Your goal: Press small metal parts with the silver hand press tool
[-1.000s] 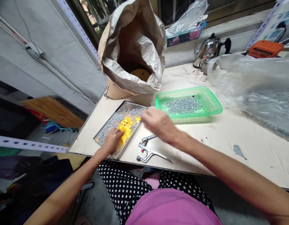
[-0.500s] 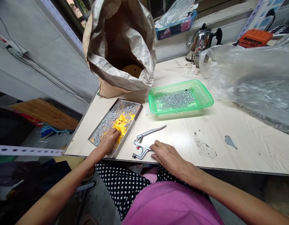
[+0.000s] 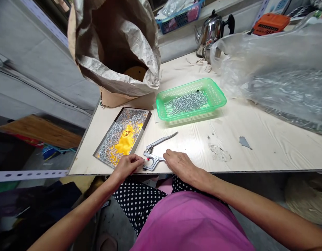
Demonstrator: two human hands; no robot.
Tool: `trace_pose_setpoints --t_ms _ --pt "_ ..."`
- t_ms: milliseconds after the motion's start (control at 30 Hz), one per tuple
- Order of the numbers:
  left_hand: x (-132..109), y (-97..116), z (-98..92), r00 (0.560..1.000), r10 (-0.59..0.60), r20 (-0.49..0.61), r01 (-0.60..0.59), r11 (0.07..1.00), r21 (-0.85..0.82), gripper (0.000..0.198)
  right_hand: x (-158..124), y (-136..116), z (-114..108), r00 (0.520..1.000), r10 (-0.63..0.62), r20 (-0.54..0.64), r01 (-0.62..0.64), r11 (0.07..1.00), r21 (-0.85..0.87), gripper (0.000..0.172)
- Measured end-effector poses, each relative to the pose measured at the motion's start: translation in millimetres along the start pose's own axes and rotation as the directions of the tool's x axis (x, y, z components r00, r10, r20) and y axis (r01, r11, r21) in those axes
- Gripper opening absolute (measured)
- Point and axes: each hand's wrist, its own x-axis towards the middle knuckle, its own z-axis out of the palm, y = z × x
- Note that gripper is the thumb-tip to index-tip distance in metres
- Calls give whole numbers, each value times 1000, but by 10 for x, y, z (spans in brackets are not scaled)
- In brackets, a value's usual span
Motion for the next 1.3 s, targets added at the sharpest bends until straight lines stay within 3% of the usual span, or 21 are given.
trace_pose_setpoints --t_ms 133,367,667,800,933,1000,1133,1200,1300 --pt "67 -43 43 998 -61 19 62 997 -43 36 -8 2 62 1000 -2 -30 1 999 -33 12" --pt "149 -41 39 991 -98 88 92 994 64 35 -27 18 129 997 -6 -75 4 1000 -25 13" --pt "214 58 -45 922 -173 346 163 985 59 42 -35 52 214 988 -54 -143 53 998 -15 14" --pt "188 79 -39 914 -216 342 196 976 94 43 -55 30 201 989 -55 -139 55 998 -9 13" --pt "180 59 -20 923 -218 317 199 976 90 43 -65 15 31 992 -65 -108 66 998 0 8" --pt "185 44 -15 928 -210 307 193 978 84 43 -40 46 -71 988 -86 -131 85 996 -10 25" --pt "188 33 -16 932 -201 301 184 979 84 42 85 164 -181 981 -92 -168 79 993 -85 87" --pt "180 40 -17 931 -202 305 185 979 82 42 153 206 -198 986 -99 -137 81 989 -127 95" --pt "166 55 -14 931 -206 302 190 978 82 42 219 214 -226 987 -112 -114 93 983 -160 88"
